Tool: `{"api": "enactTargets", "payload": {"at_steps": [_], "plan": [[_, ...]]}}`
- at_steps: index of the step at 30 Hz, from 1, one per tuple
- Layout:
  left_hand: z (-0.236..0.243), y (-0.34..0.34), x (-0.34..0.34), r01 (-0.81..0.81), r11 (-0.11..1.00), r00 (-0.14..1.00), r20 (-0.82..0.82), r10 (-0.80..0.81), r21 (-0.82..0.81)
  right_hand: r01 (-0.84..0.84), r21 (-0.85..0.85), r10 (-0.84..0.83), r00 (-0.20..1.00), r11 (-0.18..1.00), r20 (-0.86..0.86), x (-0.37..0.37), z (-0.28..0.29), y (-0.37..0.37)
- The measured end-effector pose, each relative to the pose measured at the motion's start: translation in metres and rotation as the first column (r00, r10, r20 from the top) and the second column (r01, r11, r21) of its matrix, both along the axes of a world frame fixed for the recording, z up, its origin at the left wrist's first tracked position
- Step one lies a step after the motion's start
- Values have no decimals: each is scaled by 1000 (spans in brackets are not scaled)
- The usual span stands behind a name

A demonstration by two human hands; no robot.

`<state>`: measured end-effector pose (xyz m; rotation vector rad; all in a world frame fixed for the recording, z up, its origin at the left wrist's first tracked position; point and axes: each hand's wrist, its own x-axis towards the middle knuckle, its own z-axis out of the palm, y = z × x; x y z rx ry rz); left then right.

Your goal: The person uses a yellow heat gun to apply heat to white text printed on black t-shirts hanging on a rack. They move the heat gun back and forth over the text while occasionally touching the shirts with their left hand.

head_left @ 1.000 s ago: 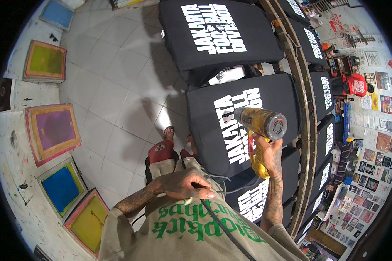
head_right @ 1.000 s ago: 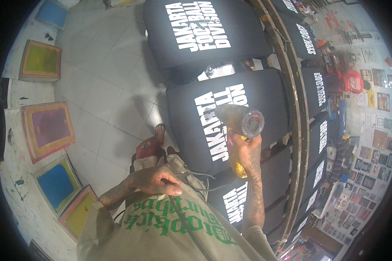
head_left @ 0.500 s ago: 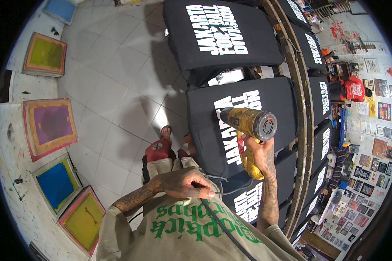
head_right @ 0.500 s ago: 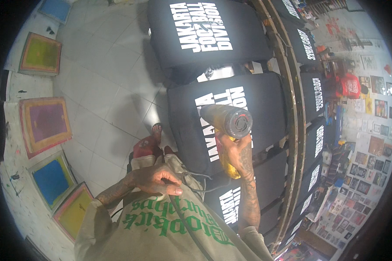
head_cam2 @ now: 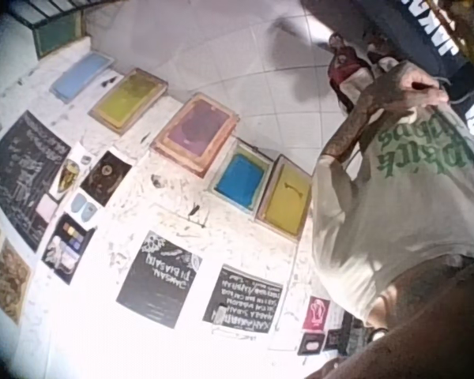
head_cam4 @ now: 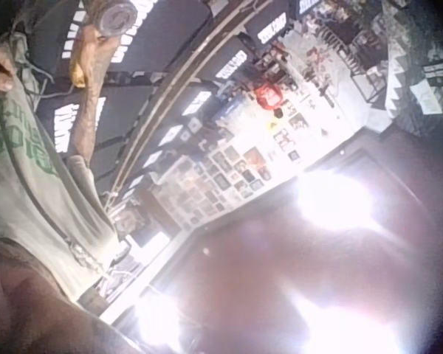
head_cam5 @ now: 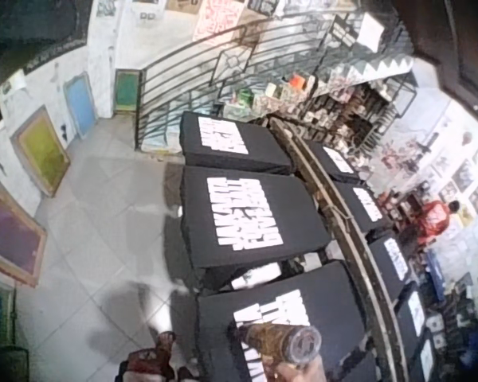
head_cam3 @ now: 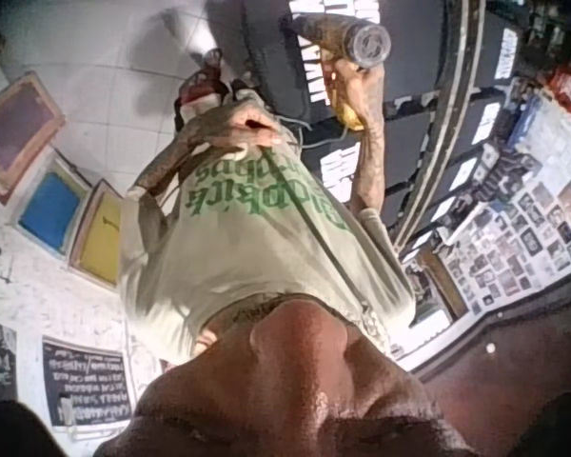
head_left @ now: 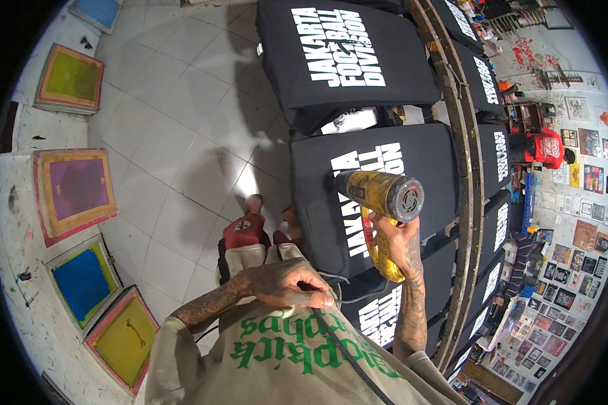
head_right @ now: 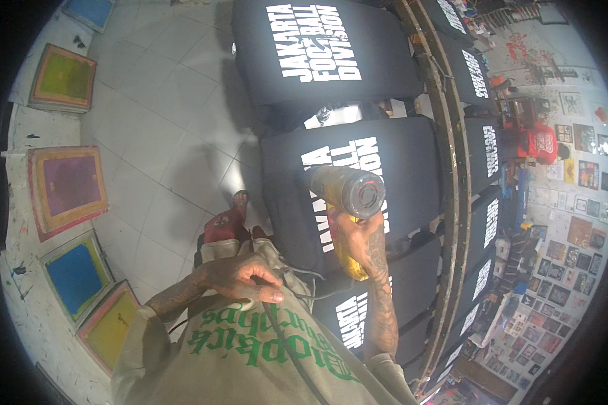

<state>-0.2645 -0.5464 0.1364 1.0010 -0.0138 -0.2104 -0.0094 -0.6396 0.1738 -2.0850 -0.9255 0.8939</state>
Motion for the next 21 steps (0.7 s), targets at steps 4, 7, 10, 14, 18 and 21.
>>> {"api": "enactTargets", "payload": {"at_steps": [4,7,10,14,18,21], "plan": [[1,2,1,8,1000,1000,4,-8,8,29,42,-31,998,999,51,-5,2,8],[1,0,1,-5,1000,1000,12,5,4,18,-6,-19,998,1000,-59,-5,10,11],[2,2,1,4,1000,1000,2,-4,12,30,55,-28,999,998,-30,-1,-3,11],[0,3,2,18,999,1000,14,-18,47,-25,7,25,1000,1000,-5,-2,2,14],[-2,-1,2,-4,1000,1000,1,4,6,53,6,-53,996,999,-76,-6,2,17],[2,4,3,51,998,998,-25,-51,19,27,-33,-28,998,999,-48,-7,10,18]]}}
